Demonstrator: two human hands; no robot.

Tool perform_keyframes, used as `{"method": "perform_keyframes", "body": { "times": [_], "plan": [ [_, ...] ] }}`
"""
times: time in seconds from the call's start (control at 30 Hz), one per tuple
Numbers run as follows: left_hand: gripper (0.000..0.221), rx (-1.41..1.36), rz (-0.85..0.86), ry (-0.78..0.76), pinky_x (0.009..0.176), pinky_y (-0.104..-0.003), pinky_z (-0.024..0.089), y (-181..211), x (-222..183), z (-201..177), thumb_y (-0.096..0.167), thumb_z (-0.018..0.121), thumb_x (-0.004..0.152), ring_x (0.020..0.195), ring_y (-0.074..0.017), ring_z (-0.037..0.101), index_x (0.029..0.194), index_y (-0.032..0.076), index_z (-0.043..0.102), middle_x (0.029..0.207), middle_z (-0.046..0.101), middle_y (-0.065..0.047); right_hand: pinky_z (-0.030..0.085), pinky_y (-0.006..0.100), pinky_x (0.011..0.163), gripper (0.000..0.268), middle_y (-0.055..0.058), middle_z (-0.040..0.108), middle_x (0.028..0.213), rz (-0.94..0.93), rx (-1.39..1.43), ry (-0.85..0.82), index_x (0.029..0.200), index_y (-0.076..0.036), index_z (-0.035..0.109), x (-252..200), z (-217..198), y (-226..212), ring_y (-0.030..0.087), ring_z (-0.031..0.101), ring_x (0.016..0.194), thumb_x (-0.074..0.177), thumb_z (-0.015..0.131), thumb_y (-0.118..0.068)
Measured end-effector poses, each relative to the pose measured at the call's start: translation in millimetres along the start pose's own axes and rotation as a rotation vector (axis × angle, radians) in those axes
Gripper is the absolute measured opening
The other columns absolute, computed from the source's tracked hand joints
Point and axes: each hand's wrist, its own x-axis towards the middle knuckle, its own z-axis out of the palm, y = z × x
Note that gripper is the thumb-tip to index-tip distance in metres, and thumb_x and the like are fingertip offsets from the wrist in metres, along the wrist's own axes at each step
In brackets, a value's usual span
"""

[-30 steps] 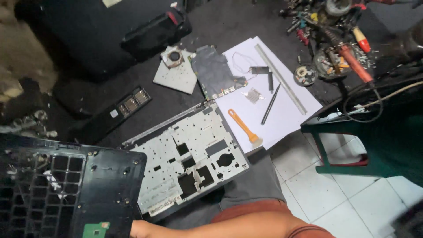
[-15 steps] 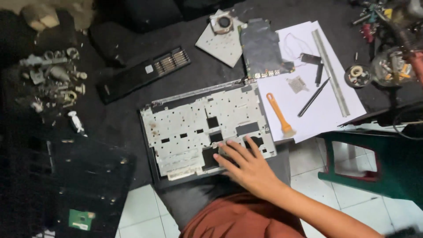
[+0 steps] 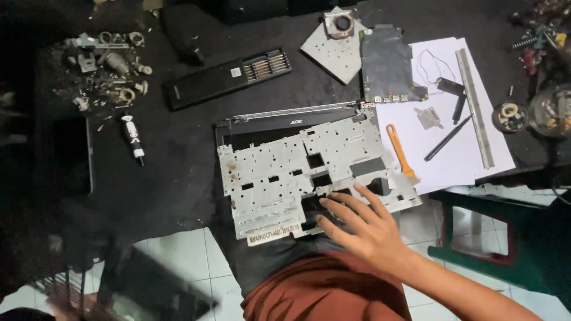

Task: Disassembling the top cover and keyboard assembly of a laptop using a screwdriver and prying tool.

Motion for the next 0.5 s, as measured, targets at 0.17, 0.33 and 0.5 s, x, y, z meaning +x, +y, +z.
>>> {"method": "perform_keyframes", "body": {
  "times": [0.17,0.33,0.5],
  "plan": [
    [0.034,-1.062,0.076,-0.961,0.059,-0.019,0.050,93,-202,94,0.032,0.041,0.128,0.063,-0.0111,0.068,0.142,0.022,0.070,0.098,0.082,0.002,0.060,0.040,0.090,0.006,0.010,0.077,0.111,-0.153,-0.043,0.172,0.106,-0.009,0.070,55,-27,10,0.029,0.075,0.096,0.101,0.067,-0.009],
    [0.021,-0.880,-0.365,-0.718,0.050,-0.010,0.027,90,-187,93,0.050,0.076,0.099,0.045,0.0069,0.032,0.094,0.036,0.061,0.053,0.035,0.020,0.063,0.043,0.082,0.022,0.011,0.080,0.103,-0.086,-0.057,0.279,0.109,-0.003,0.077,86,-62,12,0.031,0.078,0.094,0.102,0.056,0.002],
    [0.037,-1.002,-1.161,-1.092,0.053,-0.006,0.039,83,-170,69,0.041,0.098,0.082,0.053,0.0122,0.044,0.079,0.031,0.062,0.061,0.050,0.024,0.064,0.042,0.071,0.016,0.023,0.079,0.092,-0.018,-0.011,0.373,0.101,0.009,0.077,69,-80,33,0.034,0.078,0.079,0.099,0.063,0.017]
  ]
}}
